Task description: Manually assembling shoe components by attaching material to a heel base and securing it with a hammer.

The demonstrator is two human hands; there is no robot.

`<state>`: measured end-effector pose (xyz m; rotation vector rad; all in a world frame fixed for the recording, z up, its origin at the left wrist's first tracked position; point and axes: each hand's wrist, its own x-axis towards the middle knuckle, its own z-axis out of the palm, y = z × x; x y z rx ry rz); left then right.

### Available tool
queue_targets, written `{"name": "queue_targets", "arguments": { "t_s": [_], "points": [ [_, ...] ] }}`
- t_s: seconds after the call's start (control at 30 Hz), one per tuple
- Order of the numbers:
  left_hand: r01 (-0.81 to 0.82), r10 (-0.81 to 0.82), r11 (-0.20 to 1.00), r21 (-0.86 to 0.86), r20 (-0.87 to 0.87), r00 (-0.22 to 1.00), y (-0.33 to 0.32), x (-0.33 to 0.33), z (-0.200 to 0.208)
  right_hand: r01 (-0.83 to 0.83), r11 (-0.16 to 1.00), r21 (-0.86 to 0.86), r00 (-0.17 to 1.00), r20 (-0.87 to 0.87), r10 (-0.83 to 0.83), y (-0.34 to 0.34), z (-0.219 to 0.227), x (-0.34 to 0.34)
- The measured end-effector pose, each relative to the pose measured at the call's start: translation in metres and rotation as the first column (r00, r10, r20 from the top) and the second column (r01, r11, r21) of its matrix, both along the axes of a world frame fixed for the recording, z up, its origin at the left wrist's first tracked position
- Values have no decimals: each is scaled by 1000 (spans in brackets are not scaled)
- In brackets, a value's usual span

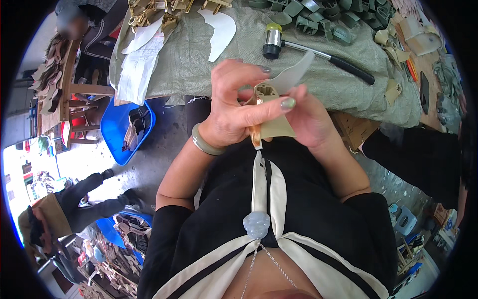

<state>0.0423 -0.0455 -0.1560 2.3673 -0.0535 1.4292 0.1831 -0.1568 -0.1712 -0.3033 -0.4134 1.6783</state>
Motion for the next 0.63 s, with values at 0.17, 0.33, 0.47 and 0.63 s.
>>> {"name": "queue_targets", "arguments": {
  "t_s": [0.17,0.33,0.47,0.63],
  "points": [
    [-116,111,979,168,41,993,-1,-1,-4,78,996,-40,992,99,-74,12,22,-6],
    [38,-101,375,-926,0,995,-9,-13,-3,228,896,380,799,452,-395,35,20,16],
    [255,-344,-269,-929,340,875,-10,-24,-4,86,860,502,821,454,-347,52,29,20],
    [396,-134,-256,-882,438,889,-20,-5,2,252,925,283,874,344,-343,62,21,18]
  ]
}}
